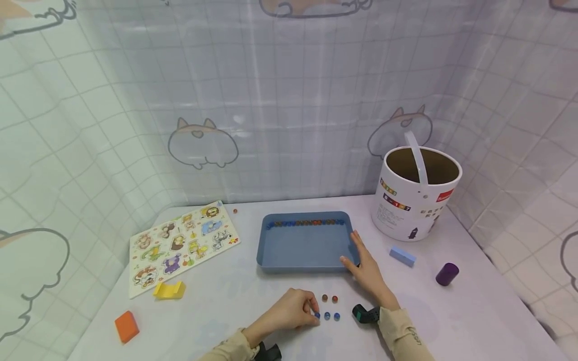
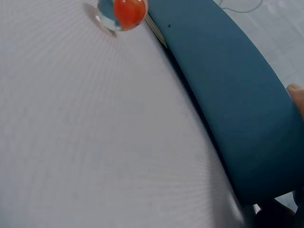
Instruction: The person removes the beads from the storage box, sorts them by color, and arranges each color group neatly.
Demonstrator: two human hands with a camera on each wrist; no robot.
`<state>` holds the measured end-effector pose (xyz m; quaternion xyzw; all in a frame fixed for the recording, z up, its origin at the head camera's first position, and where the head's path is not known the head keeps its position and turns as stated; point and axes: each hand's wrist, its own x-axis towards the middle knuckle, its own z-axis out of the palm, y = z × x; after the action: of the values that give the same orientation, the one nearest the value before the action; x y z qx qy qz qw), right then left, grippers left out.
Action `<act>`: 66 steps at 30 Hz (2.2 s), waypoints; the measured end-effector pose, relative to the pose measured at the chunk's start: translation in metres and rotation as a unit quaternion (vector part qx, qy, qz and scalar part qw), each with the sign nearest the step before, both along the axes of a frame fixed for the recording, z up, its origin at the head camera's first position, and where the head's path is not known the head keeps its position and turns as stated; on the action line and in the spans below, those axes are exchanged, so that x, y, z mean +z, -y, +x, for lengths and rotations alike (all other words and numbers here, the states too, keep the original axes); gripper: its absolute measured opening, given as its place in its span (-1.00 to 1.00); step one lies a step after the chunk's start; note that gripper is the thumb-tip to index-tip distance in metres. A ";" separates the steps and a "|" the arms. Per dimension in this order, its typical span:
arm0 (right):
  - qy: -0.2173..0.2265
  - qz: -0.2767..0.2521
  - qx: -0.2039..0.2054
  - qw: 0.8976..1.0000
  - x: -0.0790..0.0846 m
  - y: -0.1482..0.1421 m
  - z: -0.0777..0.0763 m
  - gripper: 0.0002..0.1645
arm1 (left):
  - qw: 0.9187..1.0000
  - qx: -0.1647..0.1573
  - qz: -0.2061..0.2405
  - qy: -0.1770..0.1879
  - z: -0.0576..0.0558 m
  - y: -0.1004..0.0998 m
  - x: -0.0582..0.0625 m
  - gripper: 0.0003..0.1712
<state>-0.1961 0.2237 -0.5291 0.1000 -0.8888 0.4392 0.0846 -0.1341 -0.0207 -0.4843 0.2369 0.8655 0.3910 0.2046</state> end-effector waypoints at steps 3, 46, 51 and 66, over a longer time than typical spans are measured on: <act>0.002 -0.001 0.002 1.000 0.001 0.000 0.000 -0.08 | 1.000 -0.004 -0.007 0.021 -0.004 0.000 0.008 -0.83; -0.013 -0.017 0.004 1.000 -0.004 0.010 -0.001 -0.10 | 0.927 0.286 0.150 0.189 -0.175 -0.111 0.017 -0.87; -0.009 -0.016 0.006 1.000 -0.005 0.011 0.000 -0.11 | 0.938 0.263 0.125 0.187 -0.165 -0.108 0.023 -0.84; -0.006 -0.008 -0.002 1.000 0.002 0.001 -0.001 -0.10 | 0.951 0.126 0.208 0.193 -0.152 -0.072 0.036 -0.74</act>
<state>-0.1968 0.2226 -0.5273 0.1003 -0.8848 0.4456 0.0921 -0.2860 0.0514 -0.4486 0.0832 0.7318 0.6231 0.2633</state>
